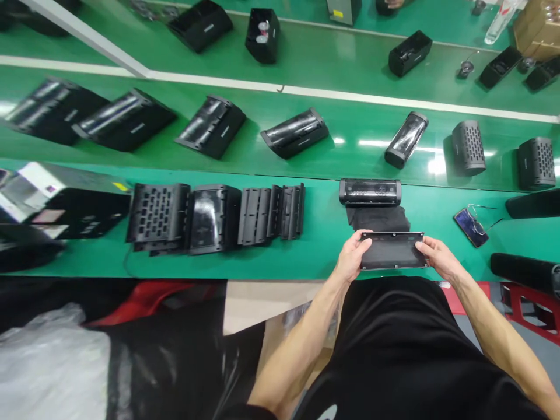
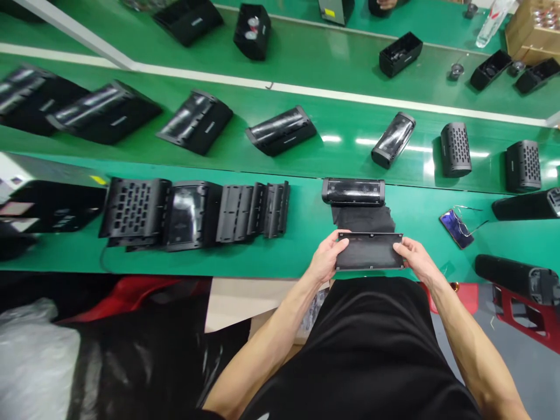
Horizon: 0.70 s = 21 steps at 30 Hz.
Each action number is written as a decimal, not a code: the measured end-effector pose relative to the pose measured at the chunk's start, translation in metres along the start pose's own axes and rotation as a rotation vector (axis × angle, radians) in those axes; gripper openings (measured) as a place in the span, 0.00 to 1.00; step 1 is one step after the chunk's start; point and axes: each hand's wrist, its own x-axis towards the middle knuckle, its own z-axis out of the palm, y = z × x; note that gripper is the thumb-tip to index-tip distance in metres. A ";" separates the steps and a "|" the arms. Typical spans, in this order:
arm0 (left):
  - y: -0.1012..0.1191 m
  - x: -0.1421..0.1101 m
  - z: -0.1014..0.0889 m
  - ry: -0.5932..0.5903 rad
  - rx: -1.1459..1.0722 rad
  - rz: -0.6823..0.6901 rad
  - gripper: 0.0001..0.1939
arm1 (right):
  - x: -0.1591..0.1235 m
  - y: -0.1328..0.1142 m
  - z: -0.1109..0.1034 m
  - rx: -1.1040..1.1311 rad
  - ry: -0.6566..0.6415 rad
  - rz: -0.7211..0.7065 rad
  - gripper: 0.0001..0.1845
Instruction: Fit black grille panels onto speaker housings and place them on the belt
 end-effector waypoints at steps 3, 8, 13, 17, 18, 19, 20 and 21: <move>0.000 0.001 0.002 0.000 0.015 -0.001 0.30 | 0.003 0.004 -0.005 -0.033 0.034 0.002 0.30; -0.001 0.002 0.006 -0.011 0.015 0.016 0.29 | 0.003 0.008 -0.009 -0.019 0.007 -0.006 0.30; 0.001 0.001 0.004 -0.034 -0.025 -0.018 0.28 | 0.005 0.010 -0.012 -0.049 0.026 -0.022 0.30; 0.001 0.001 0.001 -0.056 -0.045 -0.031 0.28 | 0.008 0.010 -0.012 -0.054 0.041 -0.030 0.32; 0.001 0.001 0.000 -0.062 -0.043 -0.028 0.29 | 0.008 0.009 -0.012 -0.053 0.038 -0.028 0.32; 0.000 0.001 -0.001 -0.068 -0.039 -0.025 0.30 | 0.008 0.009 -0.012 -0.054 0.034 -0.026 0.32; 0.000 0.002 -0.002 -0.075 -0.035 -0.022 0.31 | 0.008 0.008 -0.011 -0.058 0.029 -0.026 0.32; 0.000 0.002 -0.002 -0.081 -0.033 -0.018 0.31 | 0.008 0.007 -0.011 -0.061 0.023 -0.026 0.32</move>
